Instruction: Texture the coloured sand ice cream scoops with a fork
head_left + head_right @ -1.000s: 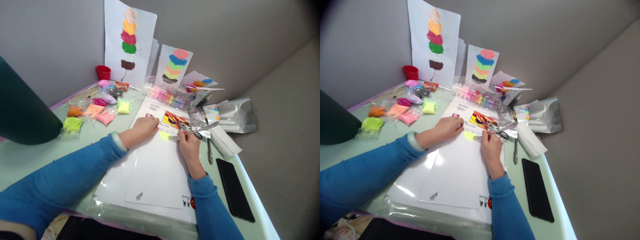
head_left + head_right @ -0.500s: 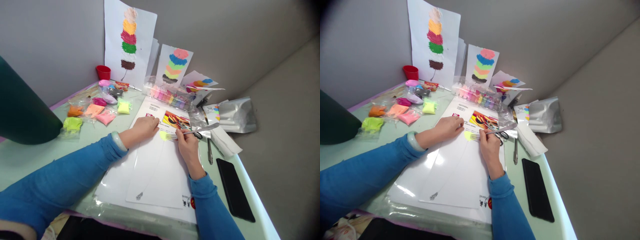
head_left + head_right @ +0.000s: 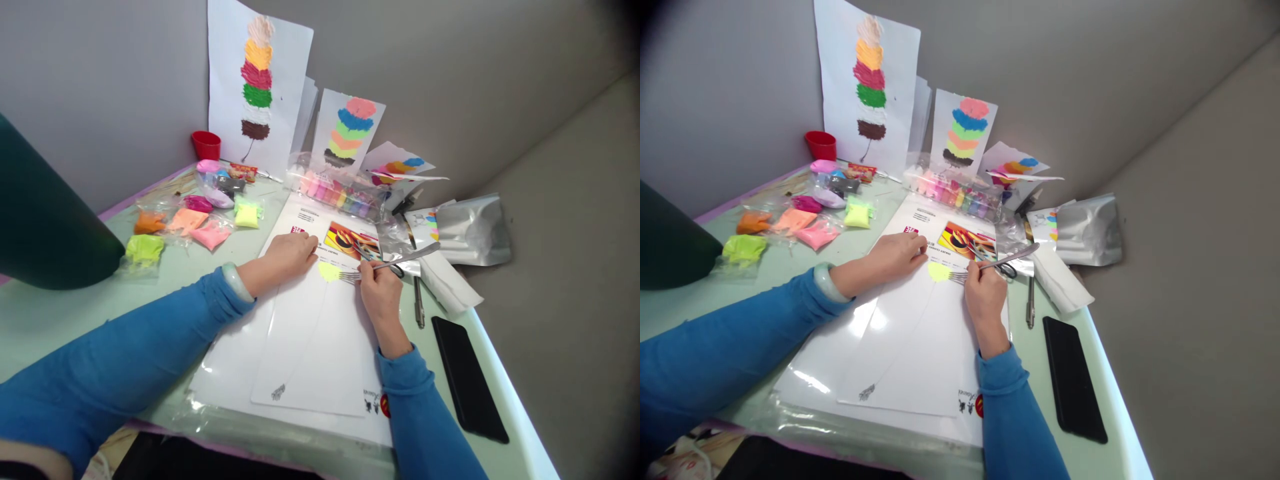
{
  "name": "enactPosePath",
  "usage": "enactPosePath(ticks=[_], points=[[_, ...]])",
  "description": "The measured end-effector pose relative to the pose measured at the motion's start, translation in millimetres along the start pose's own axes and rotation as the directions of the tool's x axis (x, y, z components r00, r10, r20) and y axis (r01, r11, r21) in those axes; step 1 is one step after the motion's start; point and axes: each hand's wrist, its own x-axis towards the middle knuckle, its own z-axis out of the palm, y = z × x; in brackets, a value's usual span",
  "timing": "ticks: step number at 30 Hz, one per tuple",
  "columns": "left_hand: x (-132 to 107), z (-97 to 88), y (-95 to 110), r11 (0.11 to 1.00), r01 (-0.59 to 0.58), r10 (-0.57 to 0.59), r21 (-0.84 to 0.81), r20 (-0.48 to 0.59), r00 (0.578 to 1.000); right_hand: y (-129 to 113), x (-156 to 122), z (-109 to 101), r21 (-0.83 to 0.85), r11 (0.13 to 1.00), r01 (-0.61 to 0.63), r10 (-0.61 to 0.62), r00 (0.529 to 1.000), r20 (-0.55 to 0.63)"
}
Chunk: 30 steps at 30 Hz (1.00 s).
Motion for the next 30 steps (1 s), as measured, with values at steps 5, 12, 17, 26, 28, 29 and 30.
enactPosePath(ticks=[5,12,17,26,28,29,30], points=[[-0.3,0.4,-0.2,1.000,0.003,-0.003,0.002,-0.012,1.000,0.5,-1.9,0.2,0.088,0.996,0.016,-0.016,1.000,0.004],[-0.2,1.9,-0.8,1.000,0.000,0.001,0.012,-0.019,1.000,-0.2,-2.6,4.6,0.113,0.992,0.055,-0.065,0.994,0.085],[0.1,3.4,-1.7,1.000,-0.007,0.007,0.006,-0.027,1.000,-0.7,-0.8,2.9,0.037,0.999,0.028,-0.030,0.998,0.053],[-0.1,2.0,-1.7,1.000,-0.005,0.005,-0.001,-0.018,1.000,0.2,0.3,0.9,0.007,1.000,-0.025,0.025,1.000,-0.007],[-0.1,1.9,-1.5,1.000,-0.005,0.005,0.003,-0.017,1.000,0.1,-0.6,1.0,0.052,0.998,-0.018,0.018,1.000,-0.005],[0.0,2.0,-1.4,1.000,-0.004,0.004,0.004,-0.016,1.000,0.1,-1.2,1.3,0.078,0.997,-0.007,0.008,1.000,0.000],[0.0,2.1,-1.2,1.000,-0.003,0.003,0.005,-0.014,1.000,-0.1,-1.8,1.8,0.102,0.995,0.006,-0.007,1.000,0.007]])
